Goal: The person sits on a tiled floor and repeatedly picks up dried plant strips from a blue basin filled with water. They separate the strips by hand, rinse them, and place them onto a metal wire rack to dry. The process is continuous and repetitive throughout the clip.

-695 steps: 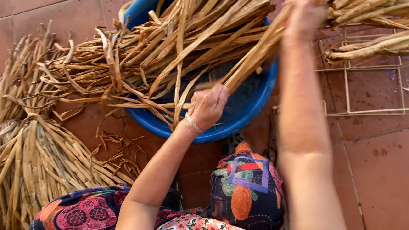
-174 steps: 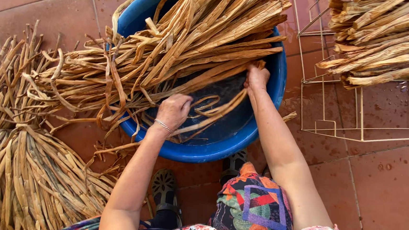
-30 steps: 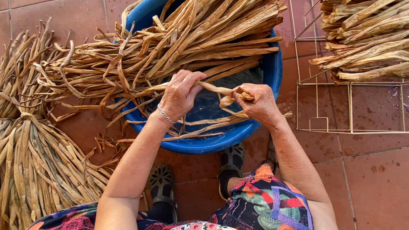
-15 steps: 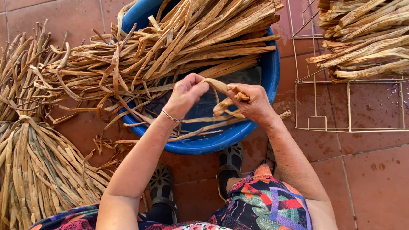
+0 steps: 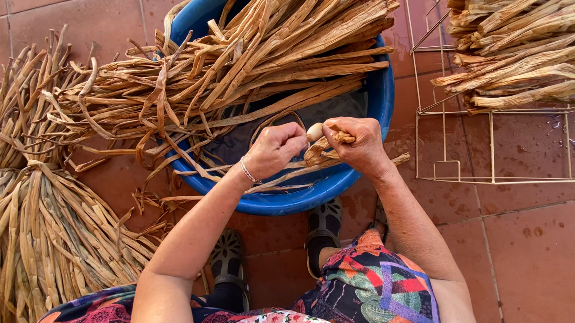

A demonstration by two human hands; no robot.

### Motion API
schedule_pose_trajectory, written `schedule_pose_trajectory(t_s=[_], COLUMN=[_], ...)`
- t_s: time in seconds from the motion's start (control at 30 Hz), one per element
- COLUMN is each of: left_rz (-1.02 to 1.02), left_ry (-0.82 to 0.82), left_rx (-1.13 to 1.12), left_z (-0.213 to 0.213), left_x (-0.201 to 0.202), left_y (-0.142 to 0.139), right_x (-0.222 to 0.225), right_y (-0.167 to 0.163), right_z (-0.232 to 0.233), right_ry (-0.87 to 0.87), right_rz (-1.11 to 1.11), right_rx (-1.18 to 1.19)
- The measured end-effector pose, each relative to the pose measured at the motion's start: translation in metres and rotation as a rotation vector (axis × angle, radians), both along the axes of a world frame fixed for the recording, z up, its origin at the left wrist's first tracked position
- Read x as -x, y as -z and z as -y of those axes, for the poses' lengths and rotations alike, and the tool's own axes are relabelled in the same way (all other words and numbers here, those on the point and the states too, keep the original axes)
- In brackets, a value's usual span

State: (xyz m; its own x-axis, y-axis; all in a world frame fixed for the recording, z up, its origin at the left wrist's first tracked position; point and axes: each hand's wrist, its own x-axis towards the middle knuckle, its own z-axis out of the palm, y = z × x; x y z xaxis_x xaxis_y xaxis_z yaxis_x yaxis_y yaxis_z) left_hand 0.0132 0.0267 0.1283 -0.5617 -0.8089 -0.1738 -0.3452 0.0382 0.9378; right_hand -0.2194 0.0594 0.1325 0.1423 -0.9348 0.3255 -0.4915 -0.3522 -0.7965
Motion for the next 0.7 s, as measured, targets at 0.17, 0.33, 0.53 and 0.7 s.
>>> schedule_pose_trajectory(t_s=[0.17,0.33,0.53,0.7], left_rz=[-0.292,-0.320,-0.165,-0.183], left_ry=[-0.039,-0.046,-0.250,-0.319], left_rx=[-0.262,-0.071,0.187,0.247], left_z=[0.001,-0.010,-0.017,-0.014], left_x=[0.007,0.012,0.031,0.038], left_y=[0.000,-0.004,0.009,0.022], right_x=[-0.003,-0.005,-0.004,-0.003], right_y=[-0.009,-0.011,-0.005,-0.001], right_z=[-0.001,-0.002,0.000,0.003], right_ry=[-0.017,-0.027,-0.051,-0.055], right_rz=[-0.085,-0.179,-0.239,-0.229], right_rx=[0.099,0.168,0.181,0.172])
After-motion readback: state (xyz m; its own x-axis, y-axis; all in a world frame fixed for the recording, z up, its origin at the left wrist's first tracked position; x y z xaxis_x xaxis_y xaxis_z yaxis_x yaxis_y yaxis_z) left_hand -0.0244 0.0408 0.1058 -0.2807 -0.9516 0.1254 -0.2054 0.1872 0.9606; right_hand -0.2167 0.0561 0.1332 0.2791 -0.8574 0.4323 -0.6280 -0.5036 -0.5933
